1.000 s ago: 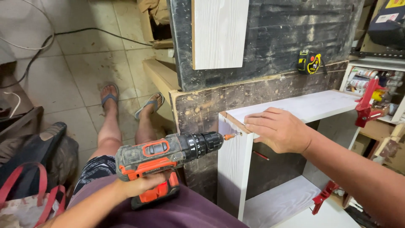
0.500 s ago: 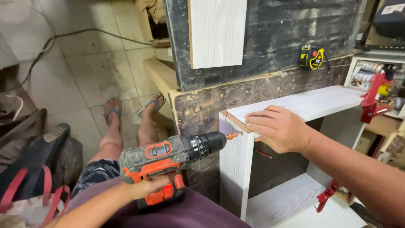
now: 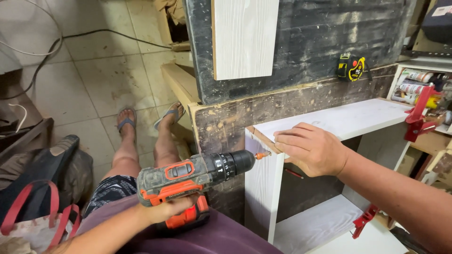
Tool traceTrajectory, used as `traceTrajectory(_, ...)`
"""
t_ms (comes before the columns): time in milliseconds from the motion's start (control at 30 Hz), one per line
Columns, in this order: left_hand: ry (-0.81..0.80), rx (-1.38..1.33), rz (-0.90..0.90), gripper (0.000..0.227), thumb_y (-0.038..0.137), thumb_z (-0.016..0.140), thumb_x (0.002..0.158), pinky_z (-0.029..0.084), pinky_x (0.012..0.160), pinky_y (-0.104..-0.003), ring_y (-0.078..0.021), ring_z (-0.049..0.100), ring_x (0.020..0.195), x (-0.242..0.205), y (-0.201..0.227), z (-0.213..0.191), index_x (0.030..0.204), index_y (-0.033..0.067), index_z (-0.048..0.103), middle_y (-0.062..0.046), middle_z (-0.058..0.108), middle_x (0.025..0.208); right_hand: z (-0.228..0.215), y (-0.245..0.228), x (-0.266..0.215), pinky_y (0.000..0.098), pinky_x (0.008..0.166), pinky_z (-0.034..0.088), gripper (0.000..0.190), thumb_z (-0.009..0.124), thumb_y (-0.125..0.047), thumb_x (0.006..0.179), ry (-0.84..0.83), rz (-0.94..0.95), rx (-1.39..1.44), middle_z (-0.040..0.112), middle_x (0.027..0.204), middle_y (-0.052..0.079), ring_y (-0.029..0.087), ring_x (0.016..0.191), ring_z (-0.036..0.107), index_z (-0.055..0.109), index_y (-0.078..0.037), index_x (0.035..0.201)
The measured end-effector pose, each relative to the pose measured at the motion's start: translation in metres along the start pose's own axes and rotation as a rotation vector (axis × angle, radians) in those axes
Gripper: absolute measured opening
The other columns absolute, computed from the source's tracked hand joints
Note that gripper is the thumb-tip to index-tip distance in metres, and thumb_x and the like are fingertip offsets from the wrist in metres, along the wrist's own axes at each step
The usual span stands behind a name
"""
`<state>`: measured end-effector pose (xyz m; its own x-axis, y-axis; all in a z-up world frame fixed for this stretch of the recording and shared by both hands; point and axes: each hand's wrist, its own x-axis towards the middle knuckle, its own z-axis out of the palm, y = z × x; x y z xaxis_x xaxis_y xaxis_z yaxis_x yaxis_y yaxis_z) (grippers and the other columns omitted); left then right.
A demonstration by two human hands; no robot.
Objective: Assembling a wooden frame using corner clamps and a power drill to drill pilot holes and drive screws.
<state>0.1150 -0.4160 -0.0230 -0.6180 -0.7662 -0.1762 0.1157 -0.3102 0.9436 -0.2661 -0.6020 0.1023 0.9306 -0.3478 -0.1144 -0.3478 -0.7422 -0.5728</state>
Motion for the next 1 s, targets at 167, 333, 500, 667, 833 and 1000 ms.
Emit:
traceTrajectory(167,-0.082,-0.158,-0.107,0.016,0.018,0.057,0.102,0.057,0.084,-0.033,-0.0111,0.062,0.079,0.002,0.003,0.0,0.089,0.0131,0.065,0.003,0.065,0.08,0.002,-0.002,0.0,0.0444,0.079,0.06,0.022,0.071,-0.014,0.097,0.007,0.002,0.003,0.075,0.11,0.019,0.037,0.103,0.076,0.071,0.005,0.108)
traceTrajectory(333,-0.019,-0.096,-0.097,0.022,0.024,0.061,0.102,0.062,0.102,-0.036,-0.0141,0.077,0.096,0.004,-0.002,0.0,0.107,0.0108,0.078,-0.001,0.08,0.095,0.017,-0.002,-0.006,0.0453,0.078,0.059,0.034,0.057,-0.028,0.106,0.165,0.037,0.039,0.073,0.113,0.018,0.039,0.097,0.075,0.071,0.001,0.116)
traceTrajectory(500,0.024,-0.133,-0.086,0.019,0.02,0.064,0.1,0.063,0.098,-0.035,-0.0143,0.077,0.093,0.007,-0.003,0.002,0.104,0.0089,0.079,-0.003,0.079,0.092,0.018,-0.003,-0.006,0.0445,0.078,0.059,0.033,0.056,-0.027,0.107,0.185,0.029,0.036,0.073,0.112,0.018,0.038,0.096,0.075,0.071,0.002,0.114)
traceTrajectory(667,0.066,-0.167,-0.072,0.016,0.017,0.068,0.099,0.064,0.095,-0.034,-0.0146,0.078,0.09,0.01,-0.003,0.003,0.102,0.0069,0.079,-0.006,0.079,0.088,0.015,-0.006,-0.002,0.0447,0.078,0.06,0.032,0.057,-0.026,0.106,0.192,0.036,0.027,0.073,0.11,0.018,0.038,0.095,0.075,0.072,0.002,0.114)
traceTrajectory(833,0.117,-0.201,-0.048,0.013,0.014,0.071,0.097,0.064,0.092,-0.033,-0.0148,0.079,0.087,0.013,0.004,0.006,0.099,0.005,0.08,-0.008,0.079,0.085,0.015,-0.004,-0.003,0.0448,0.079,0.06,0.033,0.056,-0.026,0.107,0.185,0.036,0.027,0.073,0.111,0.018,0.038,0.095,0.075,0.071,0.002,0.114)
traceTrajectory(1000,0.168,-0.239,-0.025,0.01,0.01,0.074,0.095,0.065,0.089,-0.032,-0.0151,0.079,0.084,0.014,0.009,0.009,0.097,0.003,0.08,-0.011,0.078,0.082,0.019,-0.003,-0.007,0.0451,0.079,0.06,0.033,0.056,-0.027,0.107,0.186,0.037,0.023,0.073,0.11,0.019,0.038,0.094,0.075,0.072,0.002,0.114)
